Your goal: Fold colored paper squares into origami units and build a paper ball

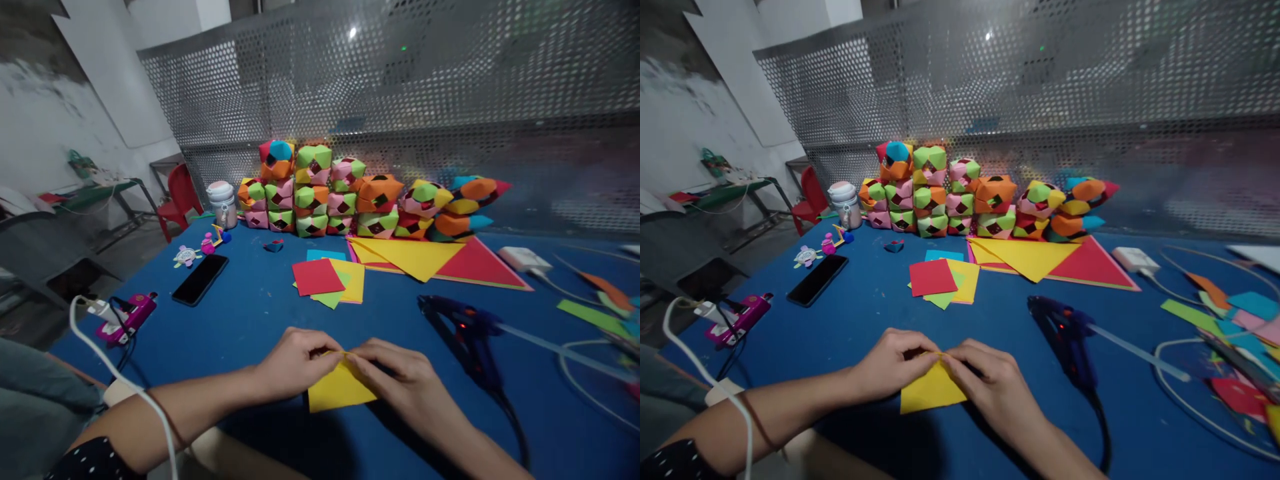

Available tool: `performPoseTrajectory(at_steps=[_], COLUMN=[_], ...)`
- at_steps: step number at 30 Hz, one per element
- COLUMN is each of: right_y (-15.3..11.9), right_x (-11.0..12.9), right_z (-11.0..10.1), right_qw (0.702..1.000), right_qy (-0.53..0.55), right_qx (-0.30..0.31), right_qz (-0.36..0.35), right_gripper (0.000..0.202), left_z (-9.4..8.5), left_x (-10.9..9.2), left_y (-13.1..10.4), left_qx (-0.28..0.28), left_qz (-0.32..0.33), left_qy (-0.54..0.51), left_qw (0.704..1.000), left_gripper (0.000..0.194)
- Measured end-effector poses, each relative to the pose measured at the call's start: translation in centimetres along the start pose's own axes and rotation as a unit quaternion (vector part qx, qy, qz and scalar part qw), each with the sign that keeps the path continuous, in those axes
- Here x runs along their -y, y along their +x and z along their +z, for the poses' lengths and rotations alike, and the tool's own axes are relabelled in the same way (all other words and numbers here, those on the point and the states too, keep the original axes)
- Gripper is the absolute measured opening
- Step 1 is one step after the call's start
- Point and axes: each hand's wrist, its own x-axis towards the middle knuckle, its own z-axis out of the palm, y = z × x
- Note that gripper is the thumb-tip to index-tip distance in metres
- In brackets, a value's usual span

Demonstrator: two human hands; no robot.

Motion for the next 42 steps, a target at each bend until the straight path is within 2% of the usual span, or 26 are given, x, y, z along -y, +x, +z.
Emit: performPoseTrajectory(at_steps=[4, 7, 15, 21, 24, 31, 37, 42], right_y=[0.4, 0.4, 0.2, 0.3, 0.4, 0.4, 0.2, 0.3], right_x=[0.1, 0.2, 0.2, 0.5, 0.7, 1.0, 1.3, 1.4], right_z=[0.0, 0.1, 0.8, 1.1, 1.3, 1.2, 0.8, 0.7], right_qw=[0.997, 0.996, 0.998, 0.994, 0.995, 0.995, 0.998, 0.998], right_qy=[-0.005, -0.007, -0.01, -0.014, -0.011, -0.014, -0.026, -0.043], right_qx=[-0.024, -0.033, -0.05, -0.097, -0.098, -0.096, -0.053, -0.05], right_qz=[0.066, 0.087, 0.047, 0.041, 0.032, 0.025, -0.002, 0.019], right_gripper=[0.021, 0.022, 0.021, 0.015, 0.016, 0.013, 0.012, 0.013], left_z=[-0.1, 0.0, 0.3, 0.4, 0.7, 0.7, 1.0, 1.1], left_x=[-0.1, 0.0, 0.6, 0.5, 0.7, 0.7, 0.5, 0.3], left_y=[0.1, 0.2, 0.4, 0.5, 0.5, 0.2, -0.2, -0.1], left_qx=[-0.031, -0.041, -0.025, -0.038, -0.027, -0.017, -0.012, 0.014], left_qz=[-0.035, -0.064, -0.1, -0.123, -0.133, -0.131, -0.07, -0.076], left_qy=[-0.022, -0.071, -0.116, -0.151, -0.173, -0.177, -0.098, -0.135], left_qw=[0.999, 0.995, 0.988, 0.98, 0.975, 0.975, 0.993, 0.988], left_gripper=[0.023, 0.02, 0.01, 0.009, 0.01, 0.012, 0.008, 0.004])
